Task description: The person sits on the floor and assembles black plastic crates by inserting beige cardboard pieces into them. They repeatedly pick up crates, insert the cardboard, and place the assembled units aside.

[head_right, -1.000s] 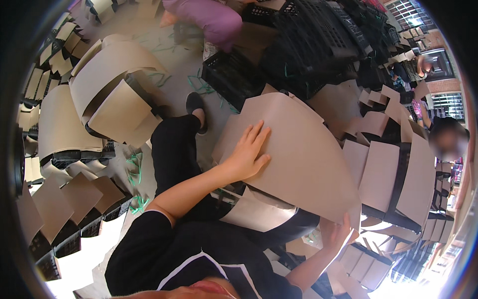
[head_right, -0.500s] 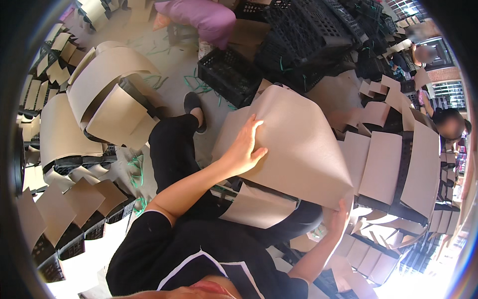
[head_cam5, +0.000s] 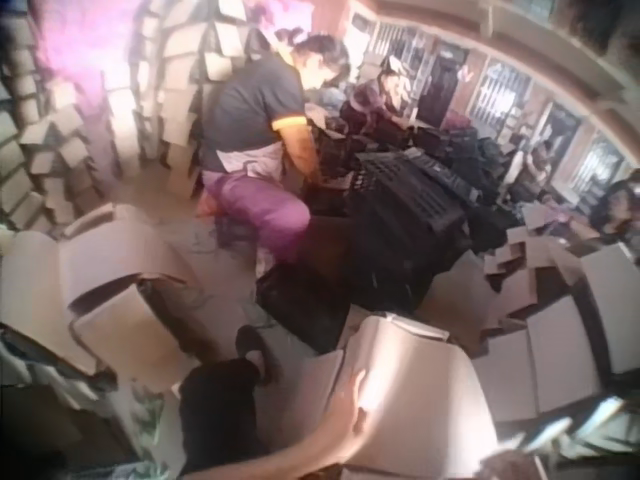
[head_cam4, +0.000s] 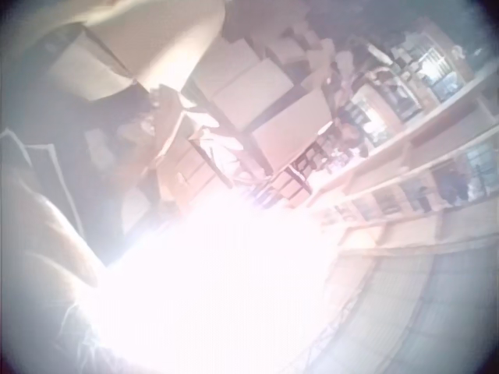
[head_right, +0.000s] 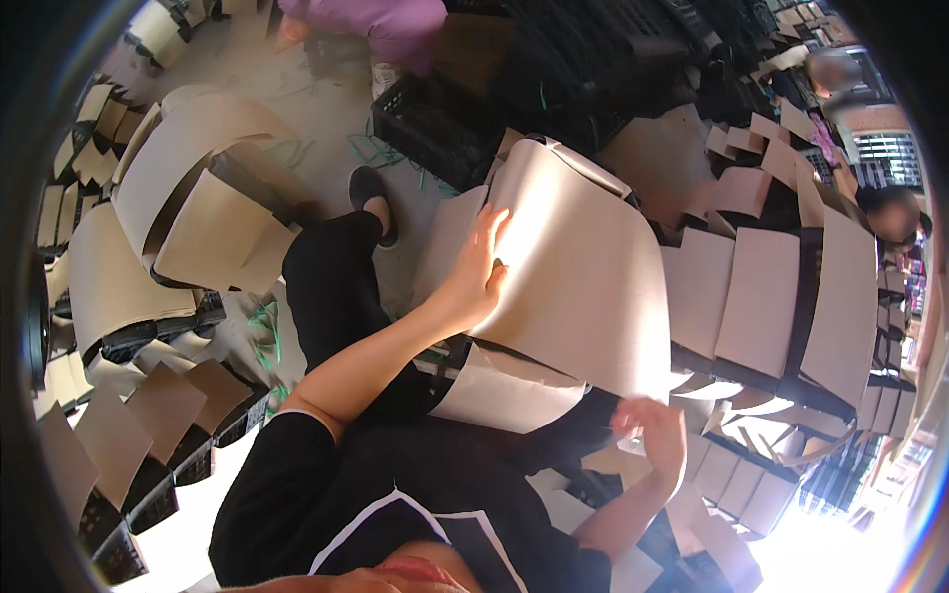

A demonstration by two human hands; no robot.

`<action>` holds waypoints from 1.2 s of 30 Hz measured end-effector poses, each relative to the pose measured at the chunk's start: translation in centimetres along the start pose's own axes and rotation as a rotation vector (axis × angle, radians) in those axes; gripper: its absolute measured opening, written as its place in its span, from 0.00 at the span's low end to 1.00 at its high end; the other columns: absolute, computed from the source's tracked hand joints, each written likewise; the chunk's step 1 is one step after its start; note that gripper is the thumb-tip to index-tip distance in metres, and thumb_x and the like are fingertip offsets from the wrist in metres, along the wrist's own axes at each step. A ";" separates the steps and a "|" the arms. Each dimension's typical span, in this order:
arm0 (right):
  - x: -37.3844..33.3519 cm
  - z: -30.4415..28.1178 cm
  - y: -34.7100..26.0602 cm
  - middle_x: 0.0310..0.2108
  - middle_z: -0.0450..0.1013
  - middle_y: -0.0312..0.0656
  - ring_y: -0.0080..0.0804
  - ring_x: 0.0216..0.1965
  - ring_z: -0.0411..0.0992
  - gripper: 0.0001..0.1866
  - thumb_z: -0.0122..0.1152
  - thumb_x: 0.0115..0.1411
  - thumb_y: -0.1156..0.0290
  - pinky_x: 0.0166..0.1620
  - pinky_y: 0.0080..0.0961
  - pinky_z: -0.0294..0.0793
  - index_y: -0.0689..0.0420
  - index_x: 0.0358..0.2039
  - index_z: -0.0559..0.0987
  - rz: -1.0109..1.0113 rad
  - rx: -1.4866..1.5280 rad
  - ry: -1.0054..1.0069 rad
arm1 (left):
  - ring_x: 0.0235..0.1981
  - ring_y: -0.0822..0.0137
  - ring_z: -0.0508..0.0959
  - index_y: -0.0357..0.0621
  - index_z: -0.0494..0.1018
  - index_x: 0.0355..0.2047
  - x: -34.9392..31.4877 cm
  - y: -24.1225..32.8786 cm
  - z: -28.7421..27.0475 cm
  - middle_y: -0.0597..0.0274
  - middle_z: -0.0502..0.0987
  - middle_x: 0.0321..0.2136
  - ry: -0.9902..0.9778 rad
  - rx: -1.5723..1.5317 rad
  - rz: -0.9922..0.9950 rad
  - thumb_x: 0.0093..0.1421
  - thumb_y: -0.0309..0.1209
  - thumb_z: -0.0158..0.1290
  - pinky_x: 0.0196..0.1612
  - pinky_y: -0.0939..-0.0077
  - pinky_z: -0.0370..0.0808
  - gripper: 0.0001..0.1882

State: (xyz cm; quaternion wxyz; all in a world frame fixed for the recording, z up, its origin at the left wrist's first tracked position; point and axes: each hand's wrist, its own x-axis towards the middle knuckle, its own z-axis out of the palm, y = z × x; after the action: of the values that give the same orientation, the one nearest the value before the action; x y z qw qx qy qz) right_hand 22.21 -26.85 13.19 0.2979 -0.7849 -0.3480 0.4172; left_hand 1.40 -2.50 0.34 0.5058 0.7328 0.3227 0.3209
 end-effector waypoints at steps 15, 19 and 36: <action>21.9 15.3 -10.2 0.17 0.72 0.47 0.42 0.22 0.73 0.18 0.45 0.61 0.61 0.30 0.35 0.71 0.63 0.24 0.75 -0.335 -0.313 0.058 | 0.61 0.43 0.54 0.28 0.43 0.61 -0.4 -1.0 0.6 0.34 0.53 0.58 0.050 -0.134 -0.044 0.55 0.20 0.42 0.61 0.63 0.53 0.34; 27.8 14.0 -11.7 0.14 0.71 0.43 0.33 0.21 0.73 0.24 0.45 0.62 0.56 0.31 0.31 0.71 0.62 0.20 0.76 -0.172 -0.281 0.118 | 0.54 0.39 0.61 0.24 0.44 0.59 -0.5 -0.3 0.5 0.30 0.58 0.53 0.071 -0.102 -0.018 0.55 0.21 0.42 0.57 0.58 0.58 0.33; 11.6 16.0 -6.6 0.11 0.65 0.36 0.22 0.13 0.58 0.22 0.51 0.60 0.61 0.20 0.24 0.60 0.64 0.14 0.71 0.063 -0.012 -0.533 | 0.43 0.55 0.68 0.34 0.63 0.44 2.1 -4.0 1.6 0.46 0.66 0.41 0.203 -0.286 0.008 0.63 0.35 0.40 0.47 0.68 0.64 0.16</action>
State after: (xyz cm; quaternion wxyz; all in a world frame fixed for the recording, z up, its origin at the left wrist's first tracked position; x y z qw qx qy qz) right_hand 11.19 -10.98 5.44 0.1778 -0.6594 -0.3923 0.6162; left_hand 3.36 -0.58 -3.59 0.5682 0.6185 0.3203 0.4380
